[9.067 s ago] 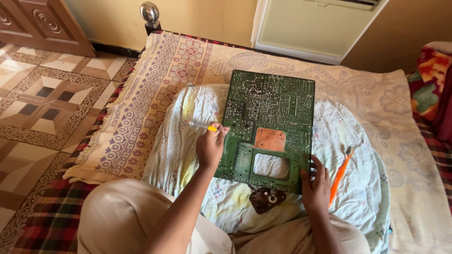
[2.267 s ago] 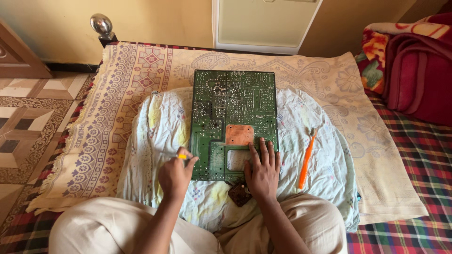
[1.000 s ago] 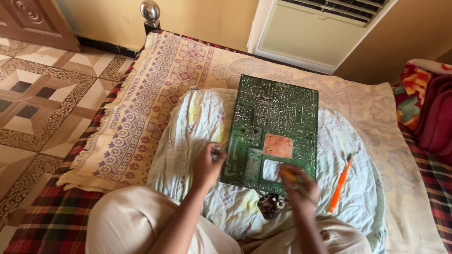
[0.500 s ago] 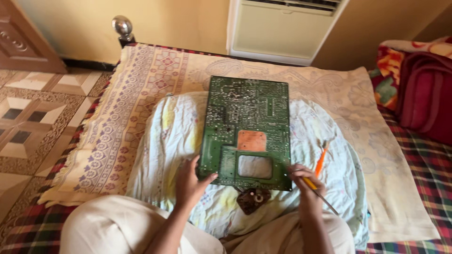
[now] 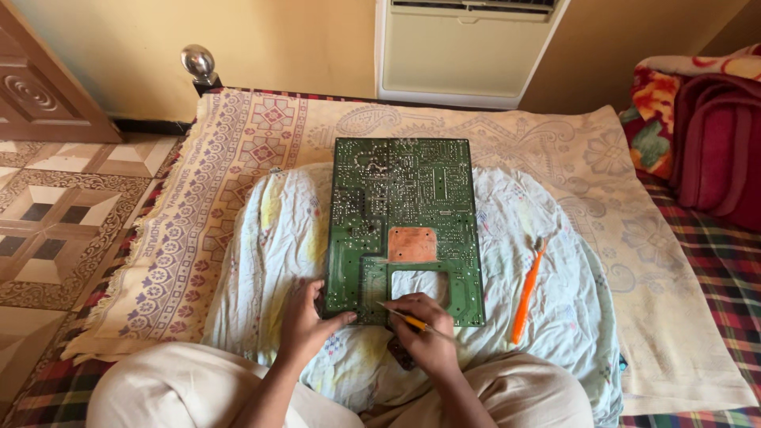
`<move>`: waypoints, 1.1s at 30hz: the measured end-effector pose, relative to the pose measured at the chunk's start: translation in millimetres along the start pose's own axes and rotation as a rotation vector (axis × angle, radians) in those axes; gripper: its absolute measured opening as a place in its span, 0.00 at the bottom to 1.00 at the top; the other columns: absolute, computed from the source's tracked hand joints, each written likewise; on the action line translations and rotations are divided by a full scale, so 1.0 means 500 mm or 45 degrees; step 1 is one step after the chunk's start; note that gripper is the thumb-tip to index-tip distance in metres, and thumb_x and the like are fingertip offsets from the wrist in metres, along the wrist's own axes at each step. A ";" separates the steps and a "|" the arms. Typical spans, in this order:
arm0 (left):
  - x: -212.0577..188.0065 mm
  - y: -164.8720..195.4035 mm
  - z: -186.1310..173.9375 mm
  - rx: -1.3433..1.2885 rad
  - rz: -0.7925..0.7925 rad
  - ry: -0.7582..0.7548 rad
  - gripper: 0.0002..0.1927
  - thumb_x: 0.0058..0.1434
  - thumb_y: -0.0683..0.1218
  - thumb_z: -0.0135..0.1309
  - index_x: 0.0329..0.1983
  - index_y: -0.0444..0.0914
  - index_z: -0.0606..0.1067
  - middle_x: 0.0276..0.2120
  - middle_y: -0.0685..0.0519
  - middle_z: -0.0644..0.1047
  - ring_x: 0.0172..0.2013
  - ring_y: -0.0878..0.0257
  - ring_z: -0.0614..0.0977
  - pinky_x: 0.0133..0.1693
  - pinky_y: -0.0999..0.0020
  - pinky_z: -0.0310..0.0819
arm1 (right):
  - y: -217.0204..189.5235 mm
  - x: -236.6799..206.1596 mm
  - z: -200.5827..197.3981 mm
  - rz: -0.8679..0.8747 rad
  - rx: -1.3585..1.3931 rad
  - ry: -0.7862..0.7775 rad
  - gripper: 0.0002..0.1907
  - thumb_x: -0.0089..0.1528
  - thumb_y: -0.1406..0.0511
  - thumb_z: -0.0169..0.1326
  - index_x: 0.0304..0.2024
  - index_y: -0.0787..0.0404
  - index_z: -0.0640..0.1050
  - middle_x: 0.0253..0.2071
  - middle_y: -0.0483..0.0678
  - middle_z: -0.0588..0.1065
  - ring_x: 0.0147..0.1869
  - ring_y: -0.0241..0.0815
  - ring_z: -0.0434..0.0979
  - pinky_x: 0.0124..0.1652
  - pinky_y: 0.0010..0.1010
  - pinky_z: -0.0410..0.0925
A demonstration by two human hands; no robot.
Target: The person sits on a bed and cleans a green circuit board resting on their lap. They use a yellow-handled screwdriver to scrape solder joints and an orange toothbrush to scrub the board surface repeatedly.
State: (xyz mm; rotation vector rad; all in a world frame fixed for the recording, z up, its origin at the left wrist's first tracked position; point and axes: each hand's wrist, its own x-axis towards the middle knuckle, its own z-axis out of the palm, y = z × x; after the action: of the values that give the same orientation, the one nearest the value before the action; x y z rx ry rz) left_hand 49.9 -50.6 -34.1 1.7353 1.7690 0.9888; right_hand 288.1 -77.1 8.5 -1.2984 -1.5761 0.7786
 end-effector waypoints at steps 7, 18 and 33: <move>-0.004 0.022 -0.008 -0.165 -0.048 -0.045 0.41 0.39 0.56 0.75 0.54 0.35 0.72 0.44 0.47 0.80 0.46 0.55 0.81 0.49 0.59 0.74 | 0.008 0.030 -0.008 -0.002 -0.088 -0.051 0.05 0.58 0.66 0.60 0.37 0.59 0.82 0.39 0.46 0.84 0.39 0.37 0.87 0.39 0.28 0.81; -0.017 0.031 0.016 0.137 0.183 0.115 0.48 0.39 0.61 0.75 0.57 0.31 0.67 0.47 0.40 0.76 0.48 0.44 0.78 0.50 0.51 0.70 | -0.024 0.002 -0.017 -0.030 -0.261 0.243 0.04 0.54 0.67 0.65 0.30 0.60 0.82 0.32 0.48 0.82 0.33 0.41 0.85 0.35 0.31 0.76; -0.007 0.076 0.033 0.084 0.055 0.095 0.47 0.35 0.57 0.78 0.53 0.31 0.70 0.47 0.38 0.76 0.49 0.40 0.77 0.51 0.48 0.68 | -0.061 0.018 0.013 -0.118 -0.604 0.317 0.06 0.55 0.67 0.65 0.28 0.60 0.79 0.28 0.49 0.81 0.31 0.46 0.83 0.31 0.36 0.74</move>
State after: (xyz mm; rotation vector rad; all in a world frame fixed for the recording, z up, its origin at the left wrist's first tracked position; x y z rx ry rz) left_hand 87.3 -53.6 -16.0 1.8058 1.8366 1.0372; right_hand 270.1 -75.4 35.3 -1.5730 -1.6561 0.1728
